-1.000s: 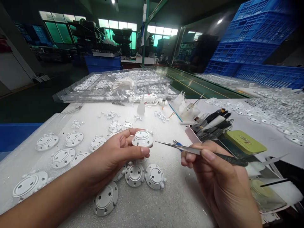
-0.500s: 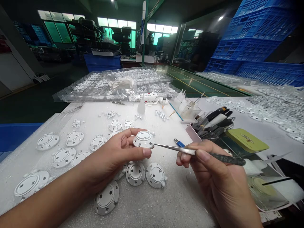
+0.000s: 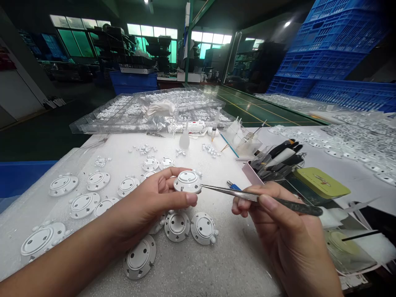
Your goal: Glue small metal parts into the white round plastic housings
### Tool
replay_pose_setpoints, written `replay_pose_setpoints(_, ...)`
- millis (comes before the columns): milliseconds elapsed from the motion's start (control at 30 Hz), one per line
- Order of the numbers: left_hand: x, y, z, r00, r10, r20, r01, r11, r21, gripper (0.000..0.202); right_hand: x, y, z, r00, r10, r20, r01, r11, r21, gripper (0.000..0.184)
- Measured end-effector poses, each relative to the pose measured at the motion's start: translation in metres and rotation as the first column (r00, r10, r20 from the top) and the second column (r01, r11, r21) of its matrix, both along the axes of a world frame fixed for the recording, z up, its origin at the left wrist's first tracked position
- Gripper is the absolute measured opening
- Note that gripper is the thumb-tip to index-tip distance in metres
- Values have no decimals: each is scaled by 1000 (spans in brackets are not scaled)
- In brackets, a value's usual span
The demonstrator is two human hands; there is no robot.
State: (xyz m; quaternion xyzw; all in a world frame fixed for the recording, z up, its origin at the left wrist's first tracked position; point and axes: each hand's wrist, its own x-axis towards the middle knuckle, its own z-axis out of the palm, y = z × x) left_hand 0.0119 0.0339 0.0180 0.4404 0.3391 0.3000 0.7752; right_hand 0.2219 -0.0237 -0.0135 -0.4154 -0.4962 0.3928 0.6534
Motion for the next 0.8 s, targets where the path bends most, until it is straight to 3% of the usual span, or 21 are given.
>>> replay_pose_setpoints(200, 1, -1, 1, 997, -15, 77, 17, 999, -35, 35, -4, -5, 3, 997, -71, -39, 72, 997, 39, 8)
replay_pose_setpoints(367, 0, -1, -2, 992, 1, 125, 0, 1000, -4, 18, -9, -15, -2, 981, -162, 111, 138, 970, 198, 4)
replay_pose_setpoints(500, 0, -1, 0, 991, -49, 127, 45, 998, 34, 22, -14, -19, -6, 924, -323, 204, 241, 907, 346, 7)
replay_pose_setpoints(667, 0, -1, 3, 993, -70, 97, 66, 997, 43, 27, -9, -18, -8, 909, -271, 315, 113, 891, 440, 20)
replay_pose_setpoints(800, 0, -1, 1, 992, -84, 96, 80, 996, 45, 27, -7, -19, -10, 911, -281, 303, 126, 887, 443, 22)
